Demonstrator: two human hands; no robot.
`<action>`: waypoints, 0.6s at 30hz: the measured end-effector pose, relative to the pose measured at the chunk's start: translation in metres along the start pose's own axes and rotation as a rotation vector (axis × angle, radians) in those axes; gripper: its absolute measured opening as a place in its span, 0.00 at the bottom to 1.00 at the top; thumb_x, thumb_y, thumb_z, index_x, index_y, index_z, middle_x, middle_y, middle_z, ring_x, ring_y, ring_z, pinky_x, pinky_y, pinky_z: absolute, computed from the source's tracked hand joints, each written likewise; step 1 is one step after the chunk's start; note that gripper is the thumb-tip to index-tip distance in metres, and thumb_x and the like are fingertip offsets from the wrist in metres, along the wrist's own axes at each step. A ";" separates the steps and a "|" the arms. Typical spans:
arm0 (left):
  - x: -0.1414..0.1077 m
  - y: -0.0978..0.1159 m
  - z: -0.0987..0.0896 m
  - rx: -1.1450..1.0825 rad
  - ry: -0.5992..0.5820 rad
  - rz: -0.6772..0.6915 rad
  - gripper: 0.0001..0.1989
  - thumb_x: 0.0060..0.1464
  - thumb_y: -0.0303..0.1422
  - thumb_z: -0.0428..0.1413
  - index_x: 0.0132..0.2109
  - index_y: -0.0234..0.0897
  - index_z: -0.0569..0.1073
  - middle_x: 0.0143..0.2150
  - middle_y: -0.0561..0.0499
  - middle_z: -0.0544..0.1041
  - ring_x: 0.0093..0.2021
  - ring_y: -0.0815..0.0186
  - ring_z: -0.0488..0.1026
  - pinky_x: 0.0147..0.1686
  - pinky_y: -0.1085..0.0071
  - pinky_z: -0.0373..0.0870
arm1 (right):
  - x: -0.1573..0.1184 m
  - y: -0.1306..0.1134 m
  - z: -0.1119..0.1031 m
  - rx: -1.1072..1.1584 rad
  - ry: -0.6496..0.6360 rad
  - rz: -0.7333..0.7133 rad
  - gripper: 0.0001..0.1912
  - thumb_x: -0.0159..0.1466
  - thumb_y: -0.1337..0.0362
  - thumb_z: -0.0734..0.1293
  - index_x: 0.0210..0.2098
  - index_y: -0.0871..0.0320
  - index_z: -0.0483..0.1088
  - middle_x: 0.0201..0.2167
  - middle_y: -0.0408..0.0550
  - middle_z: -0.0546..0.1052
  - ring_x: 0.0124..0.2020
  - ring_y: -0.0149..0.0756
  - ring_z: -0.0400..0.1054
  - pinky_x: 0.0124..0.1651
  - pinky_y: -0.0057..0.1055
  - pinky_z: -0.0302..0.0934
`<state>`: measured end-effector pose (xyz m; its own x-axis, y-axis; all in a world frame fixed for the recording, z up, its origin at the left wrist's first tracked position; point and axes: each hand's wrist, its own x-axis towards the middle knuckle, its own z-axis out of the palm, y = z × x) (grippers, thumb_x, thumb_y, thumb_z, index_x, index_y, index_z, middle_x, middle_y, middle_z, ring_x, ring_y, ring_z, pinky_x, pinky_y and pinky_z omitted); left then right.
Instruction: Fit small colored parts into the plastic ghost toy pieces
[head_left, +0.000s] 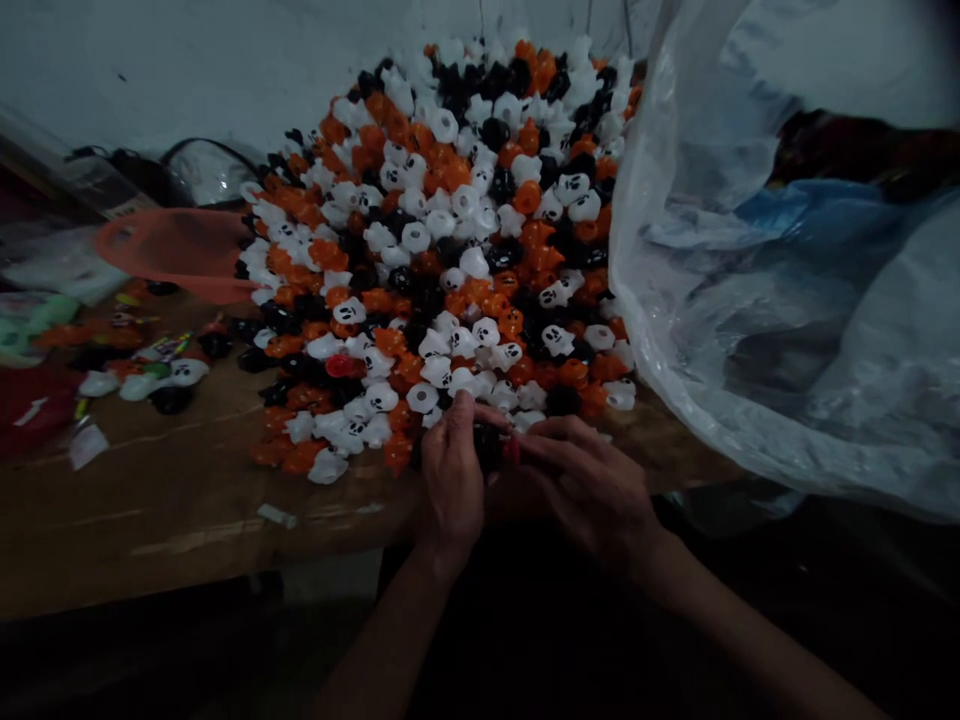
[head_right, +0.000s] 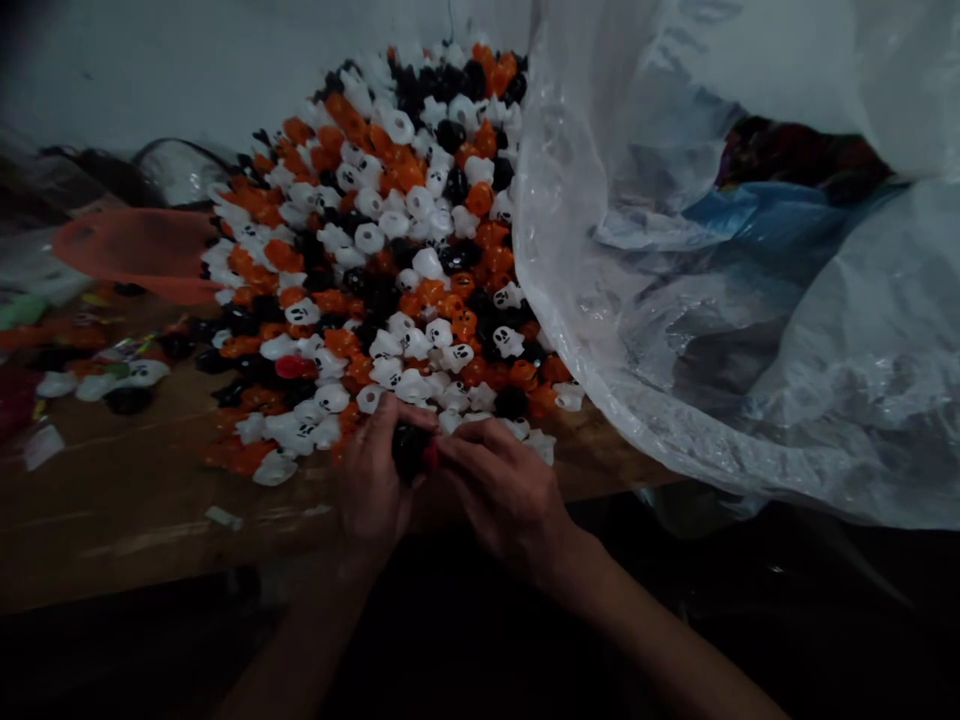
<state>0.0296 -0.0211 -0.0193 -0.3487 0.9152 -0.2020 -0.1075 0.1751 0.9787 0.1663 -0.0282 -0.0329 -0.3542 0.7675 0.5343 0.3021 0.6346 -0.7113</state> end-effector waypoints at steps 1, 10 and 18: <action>0.000 -0.001 0.000 0.042 -0.002 0.073 0.21 0.60 0.44 0.47 0.27 0.35 0.71 0.28 0.51 0.72 0.26 0.70 0.67 0.24 0.76 0.63 | -0.001 0.000 -0.001 -0.024 0.000 -0.012 0.15 0.62 0.76 0.63 0.48 0.65 0.68 0.42 0.53 0.70 0.43 0.29 0.66 0.45 0.23 0.64; -0.004 -0.010 0.001 0.227 -0.092 0.337 0.16 0.64 0.34 0.41 0.31 0.35 0.68 0.33 0.50 0.70 0.37 0.68 0.69 0.41 0.72 0.63 | -0.008 0.002 0.006 -0.148 0.006 -0.041 0.14 0.63 0.74 0.62 0.49 0.64 0.65 0.43 0.53 0.71 0.45 0.30 0.67 0.46 0.23 0.66; -0.017 -0.016 0.001 0.298 -0.153 0.459 0.14 0.64 0.34 0.40 0.33 0.36 0.67 0.33 0.50 0.69 0.34 0.69 0.67 0.36 0.72 0.63 | -0.011 -0.008 0.011 -0.087 0.037 0.106 0.09 0.63 0.70 0.63 0.43 0.57 0.67 0.39 0.47 0.74 0.41 0.31 0.70 0.43 0.25 0.68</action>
<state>0.0378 -0.0387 -0.0311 -0.1566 0.9599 0.2325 0.2983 -0.1784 0.9376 0.1574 -0.0427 -0.0379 -0.2839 0.8327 0.4753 0.4122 0.5536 -0.7236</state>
